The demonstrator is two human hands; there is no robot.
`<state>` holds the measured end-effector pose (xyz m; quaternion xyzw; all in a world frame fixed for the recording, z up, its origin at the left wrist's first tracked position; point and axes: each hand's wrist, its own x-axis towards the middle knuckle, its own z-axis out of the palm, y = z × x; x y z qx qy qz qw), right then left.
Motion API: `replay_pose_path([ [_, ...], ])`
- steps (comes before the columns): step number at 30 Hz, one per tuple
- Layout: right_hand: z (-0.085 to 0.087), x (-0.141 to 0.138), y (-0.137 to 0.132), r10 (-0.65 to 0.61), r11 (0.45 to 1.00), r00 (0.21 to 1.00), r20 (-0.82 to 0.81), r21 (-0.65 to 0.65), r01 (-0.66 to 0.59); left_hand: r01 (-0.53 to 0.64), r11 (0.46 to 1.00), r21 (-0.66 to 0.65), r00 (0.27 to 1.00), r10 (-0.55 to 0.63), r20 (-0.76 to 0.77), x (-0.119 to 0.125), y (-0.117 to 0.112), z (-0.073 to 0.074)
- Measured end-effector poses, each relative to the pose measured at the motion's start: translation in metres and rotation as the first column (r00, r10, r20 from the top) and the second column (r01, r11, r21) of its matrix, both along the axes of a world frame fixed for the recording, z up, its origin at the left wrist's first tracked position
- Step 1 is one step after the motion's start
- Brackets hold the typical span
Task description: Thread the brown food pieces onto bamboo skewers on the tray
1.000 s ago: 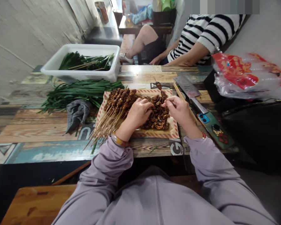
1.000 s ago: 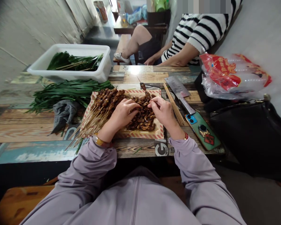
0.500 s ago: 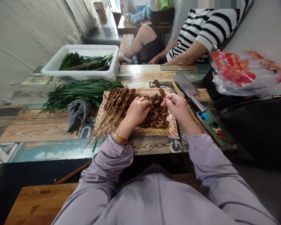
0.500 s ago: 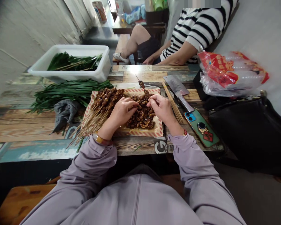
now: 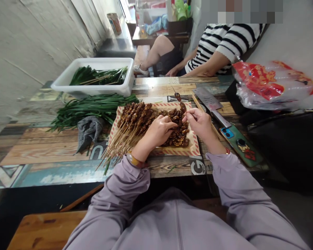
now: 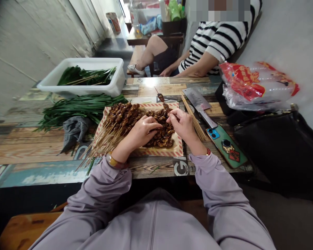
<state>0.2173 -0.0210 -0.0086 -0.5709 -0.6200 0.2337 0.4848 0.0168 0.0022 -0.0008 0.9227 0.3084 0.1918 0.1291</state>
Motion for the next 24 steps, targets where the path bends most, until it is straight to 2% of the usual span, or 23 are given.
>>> replay_pose_path([
  [6, -0.0022, 0.0016, 0.0010, 0.000, 1.000, 1.000, 0.013, 0.008, 0.000, -0.002, 1.000, 0.024, 0.998, 0.004, -0.061, 0.0049, -0.0025, -0.0005],
  [14, 0.0011, -0.0007, -0.0023, 0.004, 1.000, 1.000, -0.008, -0.017, -0.004, -0.150, 0.987, 0.050, 0.989, 0.150, 0.019, 0.0016, 0.0013, -0.0008],
  [20, 0.0024, -0.0014, -0.0033, 0.013, 1.000, 1.000, -0.012, -0.026, -0.014, -0.098, 0.994, 0.040, 0.995, 0.097, 0.011, 0.0031, -0.0017, 0.0015],
  [24, 0.0007, -0.0011, -0.0030, 0.019, 1.000, 1.000, -0.022, -0.021, -0.020, -0.126, 0.992, 0.020, 0.992, 0.125, 0.028, 0.0016, -0.0004, 0.0019],
])
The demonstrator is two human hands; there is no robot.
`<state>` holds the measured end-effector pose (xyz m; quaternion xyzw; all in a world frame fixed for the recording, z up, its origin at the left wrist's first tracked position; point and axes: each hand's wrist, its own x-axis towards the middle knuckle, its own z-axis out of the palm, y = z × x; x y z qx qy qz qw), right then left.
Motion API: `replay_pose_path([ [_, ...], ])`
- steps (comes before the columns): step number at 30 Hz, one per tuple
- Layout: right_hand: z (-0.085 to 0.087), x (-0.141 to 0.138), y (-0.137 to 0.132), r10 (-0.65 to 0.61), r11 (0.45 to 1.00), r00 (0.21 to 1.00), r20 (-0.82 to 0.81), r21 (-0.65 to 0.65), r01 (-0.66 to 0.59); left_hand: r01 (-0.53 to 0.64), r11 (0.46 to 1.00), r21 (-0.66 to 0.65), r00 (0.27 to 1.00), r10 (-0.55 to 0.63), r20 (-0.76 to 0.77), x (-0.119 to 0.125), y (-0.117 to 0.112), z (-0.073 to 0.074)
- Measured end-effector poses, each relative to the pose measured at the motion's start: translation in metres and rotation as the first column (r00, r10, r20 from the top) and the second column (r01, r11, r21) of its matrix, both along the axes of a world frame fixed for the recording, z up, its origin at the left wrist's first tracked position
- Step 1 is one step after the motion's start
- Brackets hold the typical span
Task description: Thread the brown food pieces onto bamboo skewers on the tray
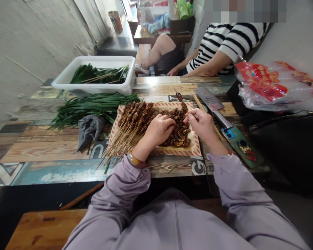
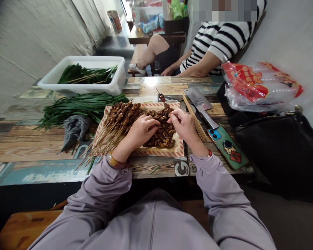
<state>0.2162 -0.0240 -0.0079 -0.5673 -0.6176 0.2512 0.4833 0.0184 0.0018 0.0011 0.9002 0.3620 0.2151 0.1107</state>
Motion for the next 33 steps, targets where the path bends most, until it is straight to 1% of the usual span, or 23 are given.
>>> replay_pose_path([
  [3, -0.001, 0.000, 0.000, 0.006, 1.000, 1.000, -0.014, 0.003, -0.006, -0.013, 1.000, -0.017, 1.000, 0.013, 0.014, -0.002, 0.000, 0.001],
  [6, -0.003, 0.000, 0.001, 0.009, 1.000, 1.000, -0.027, -0.002, -0.010, 0.065, 0.998, -0.028, 0.998, -0.065, -0.012, -0.001, -0.002, 0.002],
  [9, -0.004, 0.000, 0.002, 0.008, 1.000, 1.000, -0.028, 0.005, -0.008, 0.125, 0.992, -0.008, 0.988, -0.125, -0.096, 0.001, -0.007, 0.002],
  [12, -0.007, 0.000, 0.003, -0.002, 1.000, 1.000, -0.015, 0.017, 0.002, 0.104, 0.994, 0.022, 0.977, -0.098, -0.191, 0.003, -0.011, 0.002],
  [17, -0.010, 0.001, 0.004, -0.006, 1.000, 1.000, 0.012, 0.022, 0.006, 0.010, 0.997, 0.073, 0.951, 0.013, -0.310, 0.006, -0.017, 0.008],
  [21, -0.010, 0.001, 0.004, -0.017, 1.000, 1.000, 0.020, 0.009, 0.017, -0.049, 0.994, 0.093, 0.929, 0.080, -0.360, 0.008, -0.021, 0.010],
  [28, -0.010, 0.001, 0.004, -0.007, 1.000, 1.000, 0.005, 0.000, 0.007, -0.036, 0.997, 0.074, 0.931, 0.060, -0.360, 0.007, -0.019, 0.005],
  [33, -0.007, 0.002, 0.002, 0.002, 1.000, 1.000, 0.021, -0.026, -0.001, -0.050, 0.998, 0.038, 0.933, 0.060, -0.355, 0.008, -0.019, 0.008],
])
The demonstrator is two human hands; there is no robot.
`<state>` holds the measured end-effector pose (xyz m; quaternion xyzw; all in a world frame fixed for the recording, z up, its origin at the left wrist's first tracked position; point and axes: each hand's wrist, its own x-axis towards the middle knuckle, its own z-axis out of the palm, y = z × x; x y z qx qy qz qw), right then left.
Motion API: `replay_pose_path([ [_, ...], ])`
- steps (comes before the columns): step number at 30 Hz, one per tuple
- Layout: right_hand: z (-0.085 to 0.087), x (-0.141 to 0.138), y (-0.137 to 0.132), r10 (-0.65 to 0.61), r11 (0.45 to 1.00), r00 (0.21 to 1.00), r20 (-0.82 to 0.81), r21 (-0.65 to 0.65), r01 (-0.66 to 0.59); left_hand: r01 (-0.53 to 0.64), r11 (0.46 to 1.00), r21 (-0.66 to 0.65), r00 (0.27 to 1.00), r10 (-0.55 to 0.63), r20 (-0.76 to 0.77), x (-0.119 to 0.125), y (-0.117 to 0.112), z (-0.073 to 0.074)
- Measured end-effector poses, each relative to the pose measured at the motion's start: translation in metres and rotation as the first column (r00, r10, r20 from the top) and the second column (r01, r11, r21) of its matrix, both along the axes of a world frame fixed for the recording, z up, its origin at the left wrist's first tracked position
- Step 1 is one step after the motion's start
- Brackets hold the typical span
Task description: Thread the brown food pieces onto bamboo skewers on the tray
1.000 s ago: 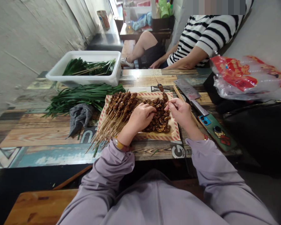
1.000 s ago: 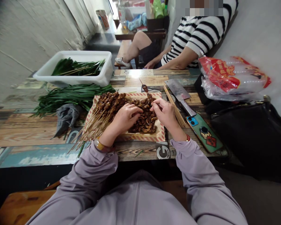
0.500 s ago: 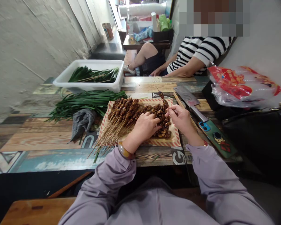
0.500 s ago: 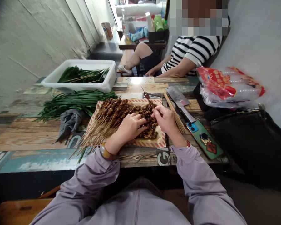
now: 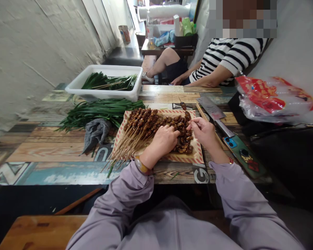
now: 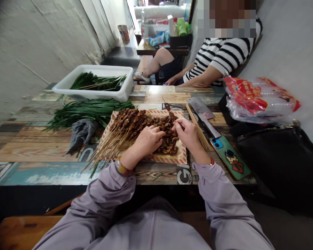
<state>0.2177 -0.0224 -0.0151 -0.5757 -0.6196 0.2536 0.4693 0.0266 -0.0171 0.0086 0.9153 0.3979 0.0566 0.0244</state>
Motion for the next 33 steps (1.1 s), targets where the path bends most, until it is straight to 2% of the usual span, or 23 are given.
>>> replay_pose_path([
  [12, -0.001, -0.001, -0.003, -0.007, 1.000, 1.000, -0.017, 0.008, 0.007, -0.028, 1.000, 0.004, 0.998, 0.027, 0.048, 0.010, -0.006, -0.002],
  [14, -0.001, -0.001, -0.003, -0.016, 1.000, 1.000, -0.021, 0.005, 0.016, -0.050, 0.999, 0.003, 0.993, 0.049, 0.111, 0.011, -0.005, -0.005],
  [16, -0.001, -0.001, -0.003, -0.015, 1.000, 0.999, -0.035, 0.002, 0.015, -0.079, 0.997, -0.019, 0.963, 0.081, 0.257, 0.009, -0.001, -0.007],
  [18, -0.001, -0.002, -0.003, 0.000, 1.000, 0.998, -0.062, -0.004, 0.000, -0.105, 0.990, -0.093, 0.874, 0.137, 0.467, 0.005, 0.005, -0.010],
  [20, -0.001, -0.003, -0.003, 0.020, 1.000, 0.995, -0.098, -0.021, -0.022, -0.090, 0.969, -0.230, 0.712, 0.225, 0.666, 0.001, 0.011, -0.010],
  [23, -0.002, -0.006, -0.003, 0.047, 0.997, 0.987, -0.155, -0.059, -0.057, 0.069, 0.890, -0.451, 0.448, 0.377, 0.811, -0.003, 0.016, -0.007],
  [25, -0.001, -0.008, -0.004, 0.065, 0.994, 0.983, -0.173, -0.074, -0.079, 0.184, 0.830, -0.526, 0.340, 0.449, 0.826, -0.004, 0.016, -0.003],
  [28, -0.001, -0.011, -0.005, 0.088, 0.992, 0.977, -0.192, -0.070, -0.103, 0.264, 0.790, -0.554, 0.280, 0.487, 0.827, -0.003, 0.014, -0.001],
  [33, -0.001, -0.012, -0.007, 0.106, 0.991, 0.972, -0.209, -0.057, -0.121, 0.313, 0.751, -0.582, 0.321, 0.493, 0.809, -0.001, 0.012, -0.005],
])
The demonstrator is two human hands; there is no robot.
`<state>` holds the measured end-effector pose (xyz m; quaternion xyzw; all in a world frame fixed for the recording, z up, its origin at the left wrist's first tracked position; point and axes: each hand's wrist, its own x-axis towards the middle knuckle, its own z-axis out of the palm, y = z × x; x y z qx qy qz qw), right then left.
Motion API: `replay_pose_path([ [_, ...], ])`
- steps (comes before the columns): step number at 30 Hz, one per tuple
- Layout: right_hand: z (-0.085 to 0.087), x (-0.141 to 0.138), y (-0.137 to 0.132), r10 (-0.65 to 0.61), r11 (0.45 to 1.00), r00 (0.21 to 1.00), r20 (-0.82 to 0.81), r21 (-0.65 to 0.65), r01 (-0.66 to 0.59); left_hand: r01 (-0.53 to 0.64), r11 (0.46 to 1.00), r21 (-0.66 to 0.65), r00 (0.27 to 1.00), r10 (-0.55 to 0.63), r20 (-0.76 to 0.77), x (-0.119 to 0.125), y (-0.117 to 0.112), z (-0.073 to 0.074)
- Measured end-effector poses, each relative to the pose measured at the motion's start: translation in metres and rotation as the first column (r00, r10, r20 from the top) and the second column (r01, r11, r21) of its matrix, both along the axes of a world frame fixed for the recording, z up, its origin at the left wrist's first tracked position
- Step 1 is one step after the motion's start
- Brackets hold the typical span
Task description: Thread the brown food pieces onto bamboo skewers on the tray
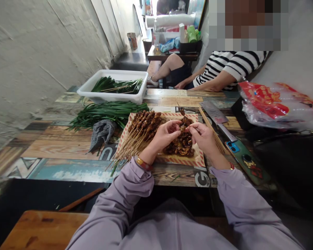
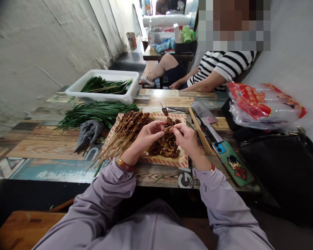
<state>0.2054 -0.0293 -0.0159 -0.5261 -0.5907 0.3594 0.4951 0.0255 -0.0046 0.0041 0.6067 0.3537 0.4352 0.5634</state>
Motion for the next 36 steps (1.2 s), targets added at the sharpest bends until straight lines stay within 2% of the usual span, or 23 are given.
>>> replay_pose_path([
  [6, -0.0011, 0.0000, 0.0007, 0.005, 1.000, 1.000, -0.026, 0.000, -0.005, 0.011, 0.998, -0.054, 1.000, -0.013, -0.022, -0.0002, -0.0005, -0.0021],
  [17, 0.0033, -0.0022, -0.0034, 0.044, 0.999, 0.997, -0.060, 0.010, -0.044, 0.027, 0.990, -0.135, 0.994, -0.013, 0.105, -0.0001, -0.0011, -0.0043],
  [24, 0.0057, -0.0012, -0.0052, 0.068, 0.998, 0.997, -0.028, 0.003, -0.068, 0.022, 0.992, -0.123, 0.999, -0.018, 0.032, -0.0023, -0.0016, -0.0026],
  [36, 0.0035, -0.0004, -0.0039, 0.096, 0.995, 0.995, 0.001, 0.022, -0.096, 0.044, 0.982, -0.186, 0.995, -0.026, 0.101, -0.0015, 0.0004, -0.0040],
])
